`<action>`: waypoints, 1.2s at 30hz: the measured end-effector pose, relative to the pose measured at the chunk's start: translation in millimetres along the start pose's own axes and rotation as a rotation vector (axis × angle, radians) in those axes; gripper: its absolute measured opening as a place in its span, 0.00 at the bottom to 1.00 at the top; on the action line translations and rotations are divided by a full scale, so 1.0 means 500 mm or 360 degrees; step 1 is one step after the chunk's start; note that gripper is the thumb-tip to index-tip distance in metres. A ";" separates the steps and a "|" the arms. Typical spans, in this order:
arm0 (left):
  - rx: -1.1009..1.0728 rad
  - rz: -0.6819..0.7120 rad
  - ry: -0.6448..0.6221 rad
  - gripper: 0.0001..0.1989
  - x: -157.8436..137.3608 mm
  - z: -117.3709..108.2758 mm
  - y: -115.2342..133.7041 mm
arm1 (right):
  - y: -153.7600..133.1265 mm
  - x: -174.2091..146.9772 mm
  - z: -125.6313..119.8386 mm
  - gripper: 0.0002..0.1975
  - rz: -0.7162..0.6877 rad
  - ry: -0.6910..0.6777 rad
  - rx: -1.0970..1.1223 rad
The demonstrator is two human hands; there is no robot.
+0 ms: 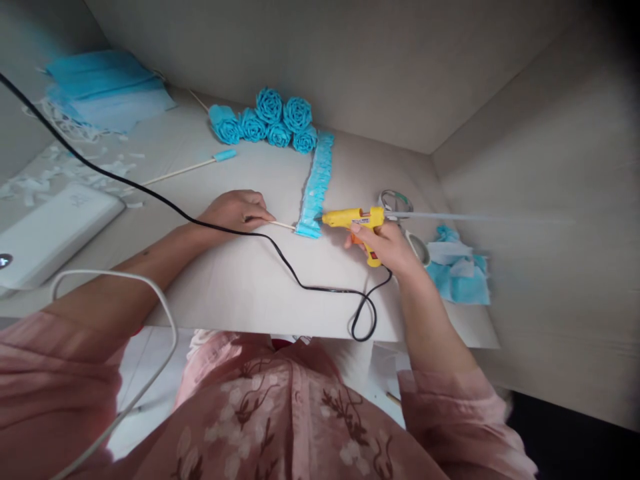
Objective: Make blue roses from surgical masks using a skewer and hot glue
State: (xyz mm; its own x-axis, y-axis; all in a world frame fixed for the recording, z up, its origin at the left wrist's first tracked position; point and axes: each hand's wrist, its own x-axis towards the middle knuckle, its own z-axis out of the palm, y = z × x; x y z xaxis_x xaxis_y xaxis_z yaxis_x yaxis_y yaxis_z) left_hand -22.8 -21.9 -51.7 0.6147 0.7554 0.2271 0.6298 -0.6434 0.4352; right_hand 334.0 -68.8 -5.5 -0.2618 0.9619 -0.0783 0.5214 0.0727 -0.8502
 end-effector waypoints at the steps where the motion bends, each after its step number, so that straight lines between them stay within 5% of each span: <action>1: -0.0004 -0.0008 0.0004 0.16 0.000 0.001 0.000 | 0.002 -0.001 -0.004 0.25 0.0003 0.0010 0.0013; 36: -0.0054 -0.0042 0.0013 0.15 -0.001 0.000 0.005 | 0.007 0.002 -0.003 0.26 -0.0006 0.0067 0.0168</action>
State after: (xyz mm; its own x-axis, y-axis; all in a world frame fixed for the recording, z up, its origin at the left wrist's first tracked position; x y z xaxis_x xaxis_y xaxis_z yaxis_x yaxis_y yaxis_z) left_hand -21.5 -23.6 -50.8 0.5941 0.7731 0.2221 0.6294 -0.6187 0.4702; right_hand 336.6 -67.2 -7.7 -0.2283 0.9720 -0.0549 0.4312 0.0504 -0.9008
